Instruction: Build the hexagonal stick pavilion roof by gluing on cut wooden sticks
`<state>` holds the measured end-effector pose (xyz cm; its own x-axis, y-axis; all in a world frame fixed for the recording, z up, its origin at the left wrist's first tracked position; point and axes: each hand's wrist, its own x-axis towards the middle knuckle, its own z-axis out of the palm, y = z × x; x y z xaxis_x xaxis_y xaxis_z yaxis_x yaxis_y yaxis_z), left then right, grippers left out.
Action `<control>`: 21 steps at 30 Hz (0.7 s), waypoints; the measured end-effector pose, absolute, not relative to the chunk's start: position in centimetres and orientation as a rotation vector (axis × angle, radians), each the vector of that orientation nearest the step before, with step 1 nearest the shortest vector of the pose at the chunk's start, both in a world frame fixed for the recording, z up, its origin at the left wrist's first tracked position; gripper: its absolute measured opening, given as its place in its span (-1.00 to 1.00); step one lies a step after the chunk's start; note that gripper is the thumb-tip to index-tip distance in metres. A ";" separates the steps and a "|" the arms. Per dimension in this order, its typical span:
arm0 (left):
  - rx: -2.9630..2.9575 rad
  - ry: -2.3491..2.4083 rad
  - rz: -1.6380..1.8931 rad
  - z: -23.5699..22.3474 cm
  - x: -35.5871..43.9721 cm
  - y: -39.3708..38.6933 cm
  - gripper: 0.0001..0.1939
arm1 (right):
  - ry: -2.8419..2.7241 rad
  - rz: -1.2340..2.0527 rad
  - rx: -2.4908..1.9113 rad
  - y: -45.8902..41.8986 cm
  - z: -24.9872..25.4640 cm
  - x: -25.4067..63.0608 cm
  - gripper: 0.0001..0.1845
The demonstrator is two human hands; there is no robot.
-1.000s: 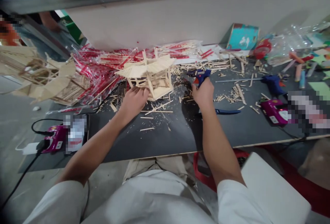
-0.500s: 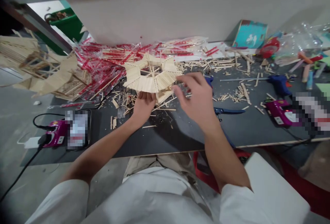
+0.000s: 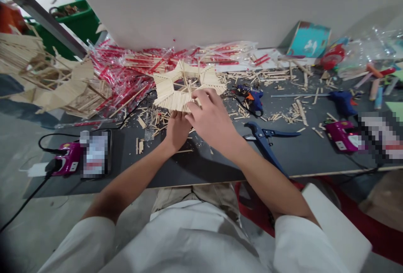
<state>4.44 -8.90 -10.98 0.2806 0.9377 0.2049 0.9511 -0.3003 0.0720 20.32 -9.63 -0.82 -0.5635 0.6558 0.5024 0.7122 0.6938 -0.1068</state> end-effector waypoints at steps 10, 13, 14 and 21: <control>-2.407 -1.701 -0.250 -11.6 4.2 -8.5 -0.65 | -2.231 0.087 -0.949 -10.4 0.1 21.4 -0.80; -2.421 -1.655 -0.261 -12.0 3.9 -8.2 -0.62 | -1.951 0.261 -1.000 -11.5 0.8 24.0 -0.93; -2.425 -1.643 -0.264 -12.1 3.8 -8.1 -0.62 | -1.816 0.311 -1.021 -11.8 0.7 25.0 -0.95; -2.405 -1.648 -0.257 -11.9 3.8 -8.0 -0.63 | -1.099 0.281 -1.090 -14.9 -2.4 33.0 -0.58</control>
<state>3.77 -7.99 -11.94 0.3581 0.8960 0.2626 0.9334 -0.3505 -0.0772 32.97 -14.91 -2.41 0.4788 0.6636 0.5748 0.3065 0.4872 -0.8177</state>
